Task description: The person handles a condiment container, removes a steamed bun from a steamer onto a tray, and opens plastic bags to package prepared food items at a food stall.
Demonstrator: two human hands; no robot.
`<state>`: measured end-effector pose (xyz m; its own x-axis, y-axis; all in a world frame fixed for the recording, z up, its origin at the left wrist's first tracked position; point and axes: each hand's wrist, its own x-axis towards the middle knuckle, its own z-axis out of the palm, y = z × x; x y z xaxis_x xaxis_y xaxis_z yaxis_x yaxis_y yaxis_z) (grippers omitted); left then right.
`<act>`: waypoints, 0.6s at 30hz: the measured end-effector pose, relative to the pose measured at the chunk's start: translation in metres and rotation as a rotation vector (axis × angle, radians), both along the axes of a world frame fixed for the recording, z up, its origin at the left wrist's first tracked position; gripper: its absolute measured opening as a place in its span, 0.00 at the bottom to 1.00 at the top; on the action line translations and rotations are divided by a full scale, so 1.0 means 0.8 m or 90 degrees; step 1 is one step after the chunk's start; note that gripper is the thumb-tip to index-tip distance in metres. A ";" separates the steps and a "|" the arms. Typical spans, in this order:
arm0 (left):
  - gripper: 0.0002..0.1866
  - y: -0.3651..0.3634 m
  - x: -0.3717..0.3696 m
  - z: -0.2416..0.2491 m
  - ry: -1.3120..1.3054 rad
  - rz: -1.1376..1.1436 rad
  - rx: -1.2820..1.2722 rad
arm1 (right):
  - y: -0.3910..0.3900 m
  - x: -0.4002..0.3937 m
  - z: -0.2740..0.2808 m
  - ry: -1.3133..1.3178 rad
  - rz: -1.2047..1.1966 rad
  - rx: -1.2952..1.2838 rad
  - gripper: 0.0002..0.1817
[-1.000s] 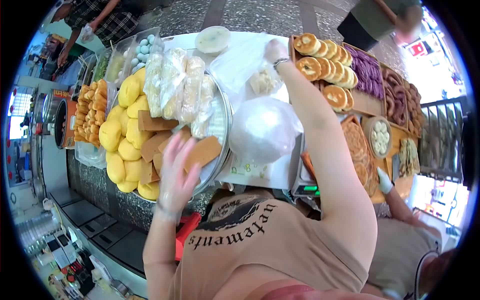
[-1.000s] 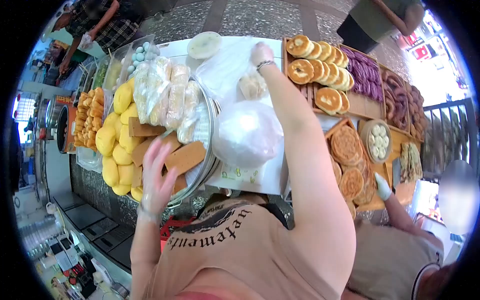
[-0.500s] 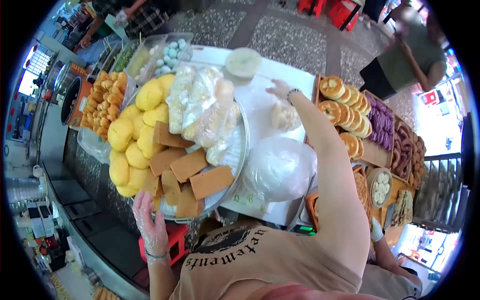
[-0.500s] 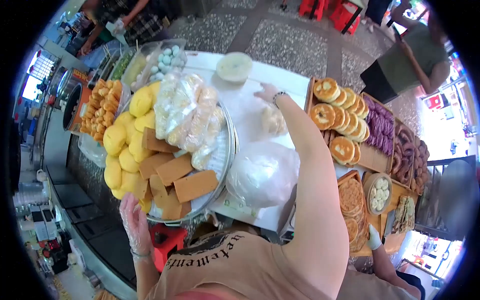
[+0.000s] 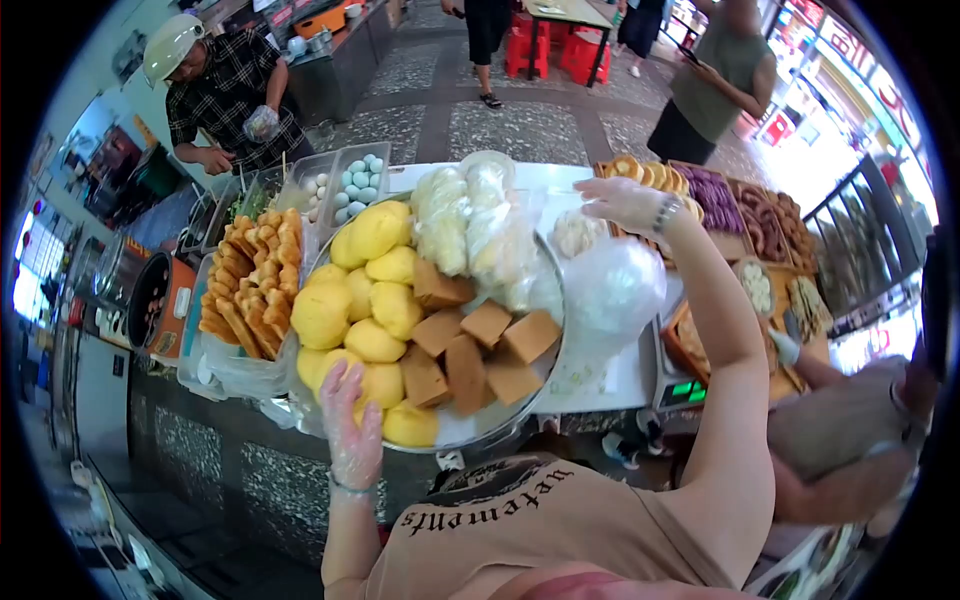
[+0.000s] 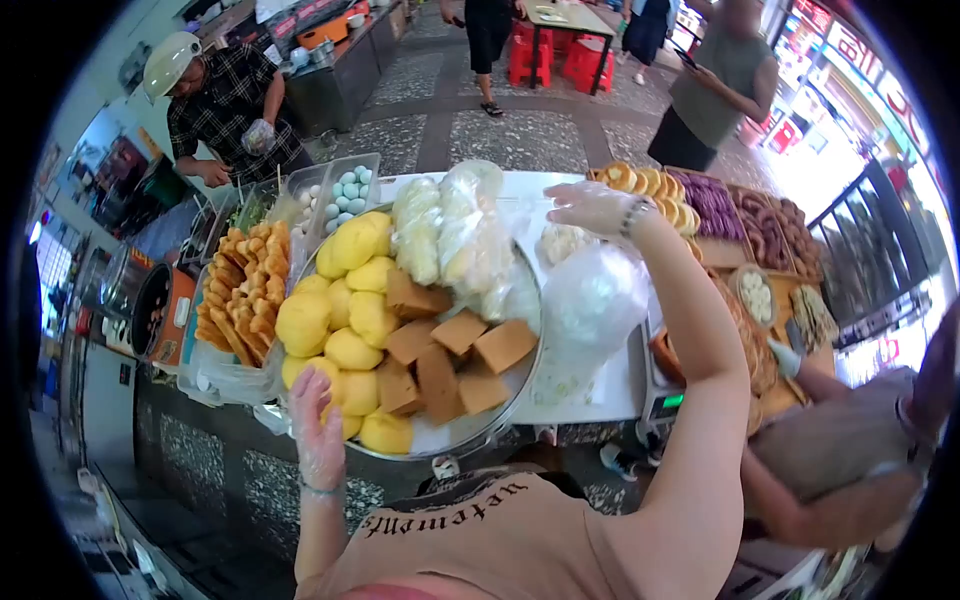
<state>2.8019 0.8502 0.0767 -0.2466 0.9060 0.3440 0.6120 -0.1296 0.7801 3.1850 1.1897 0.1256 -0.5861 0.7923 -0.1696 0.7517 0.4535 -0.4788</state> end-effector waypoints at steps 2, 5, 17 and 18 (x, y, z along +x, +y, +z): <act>0.25 -0.010 -0.026 0.000 -0.029 -0.049 -0.015 | -0.102 -0.024 0.051 0.085 0.008 0.019 0.27; 0.24 -0.015 -0.050 -0.003 -0.066 -0.121 -0.031 | -0.265 -0.070 0.122 0.266 -0.032 0.008 0.24; 0.24 0.015 0.029 0.035 -0.144 -0.452 -0.017 | -0.417 0.354 -0.229 1.018 -0.623 -1.261 0.27; 0.24 0.017 0.039 0.034 -0.154 -0.470 -0.028 | -0.417 0.350 -0.236 1.041 -0.611 -1.270 0.26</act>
<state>2.8330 0.8637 0.1036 0.3624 0.8764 0.3172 0.1907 -0.4028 0.8952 3.4653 0.8563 -0.0631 -0.7232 0.3900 -0.5701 -0.5924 -0.7746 0.2216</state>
